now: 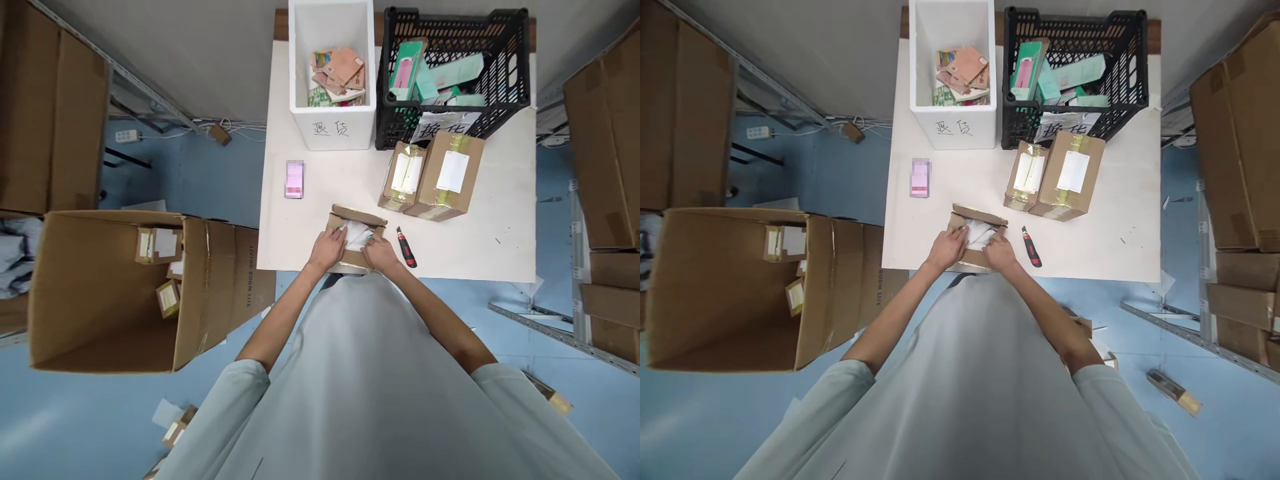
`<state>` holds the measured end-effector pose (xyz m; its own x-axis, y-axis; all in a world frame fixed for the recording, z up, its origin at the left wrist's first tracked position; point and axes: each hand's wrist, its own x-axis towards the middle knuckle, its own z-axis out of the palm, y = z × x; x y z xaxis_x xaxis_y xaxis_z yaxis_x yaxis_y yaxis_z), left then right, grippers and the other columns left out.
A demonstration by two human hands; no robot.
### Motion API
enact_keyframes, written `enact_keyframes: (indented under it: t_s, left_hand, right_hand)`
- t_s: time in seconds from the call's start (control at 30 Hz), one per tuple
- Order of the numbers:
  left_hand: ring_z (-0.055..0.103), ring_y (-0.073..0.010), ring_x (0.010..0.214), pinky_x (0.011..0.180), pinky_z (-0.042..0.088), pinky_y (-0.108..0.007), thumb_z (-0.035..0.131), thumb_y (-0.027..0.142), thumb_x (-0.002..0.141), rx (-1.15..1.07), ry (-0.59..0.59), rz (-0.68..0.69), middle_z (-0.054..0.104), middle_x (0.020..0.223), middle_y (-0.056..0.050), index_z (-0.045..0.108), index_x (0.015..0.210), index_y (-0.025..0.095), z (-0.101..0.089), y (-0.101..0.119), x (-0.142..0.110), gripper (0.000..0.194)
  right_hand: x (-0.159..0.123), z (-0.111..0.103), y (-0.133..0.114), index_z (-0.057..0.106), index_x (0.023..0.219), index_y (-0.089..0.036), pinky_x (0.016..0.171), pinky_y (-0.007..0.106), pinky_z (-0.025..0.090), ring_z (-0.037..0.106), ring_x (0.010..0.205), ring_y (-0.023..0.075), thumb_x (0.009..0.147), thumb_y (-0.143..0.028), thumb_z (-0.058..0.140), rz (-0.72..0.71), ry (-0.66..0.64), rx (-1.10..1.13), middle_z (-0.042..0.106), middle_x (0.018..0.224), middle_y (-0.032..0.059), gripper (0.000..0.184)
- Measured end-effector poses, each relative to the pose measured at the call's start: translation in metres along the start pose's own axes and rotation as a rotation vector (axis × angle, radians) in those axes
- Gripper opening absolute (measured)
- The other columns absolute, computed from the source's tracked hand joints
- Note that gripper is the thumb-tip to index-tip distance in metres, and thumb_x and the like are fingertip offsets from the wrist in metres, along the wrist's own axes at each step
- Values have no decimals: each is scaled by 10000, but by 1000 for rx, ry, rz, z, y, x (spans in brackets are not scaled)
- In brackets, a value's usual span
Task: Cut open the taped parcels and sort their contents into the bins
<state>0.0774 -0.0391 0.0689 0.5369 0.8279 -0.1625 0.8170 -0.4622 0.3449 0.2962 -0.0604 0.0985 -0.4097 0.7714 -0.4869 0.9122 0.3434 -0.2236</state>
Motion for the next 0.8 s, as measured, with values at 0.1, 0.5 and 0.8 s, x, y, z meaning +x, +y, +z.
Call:
enact_keyframes:
  t_s: [0.1, 0.5, 0.8]
  left_hand:
    - [662, -422, 1224, 995, 516, -544, 419, 289, 1115, 63, -61, 78, 800, 1195, -275, 642, 1522, 42, -4, -8, 18, 526]
    - [596, -397, 1259, 1021, 501, -533, 380, 172, 1123, 179, -103, -15, 747, 1336, -210, 641, 1543, 140, -58, -42, -10, 496]
    - [602, -347, 1289, 1117, 557, -482, 478, 34, 1023, -13, -70, -37, 731, 1437, -153, 704, 1486, 183, -30, -50, -13, 537]
  right_hand:
    - [8, 4, -3, 854, 1280, -65, 1131, 534, 536, 602, 1418, 395, 1141, -242, 413, -20, -31, -35, 815, 1321, 264, 496]
    - [0, 10, 0, 682, 1488, 18, 1077, 526, 558, 623, 1405, 413, 1110, -134, 302, 150, -41, -49, 678, 1512, 355, 557]
    - [-13, 1, -6, 624, 1524, -53, 1041, 418, 574, 690, 1328, 344, 1189, -264, 361, 136, -70, -28, 685, 1476, 302, 475]
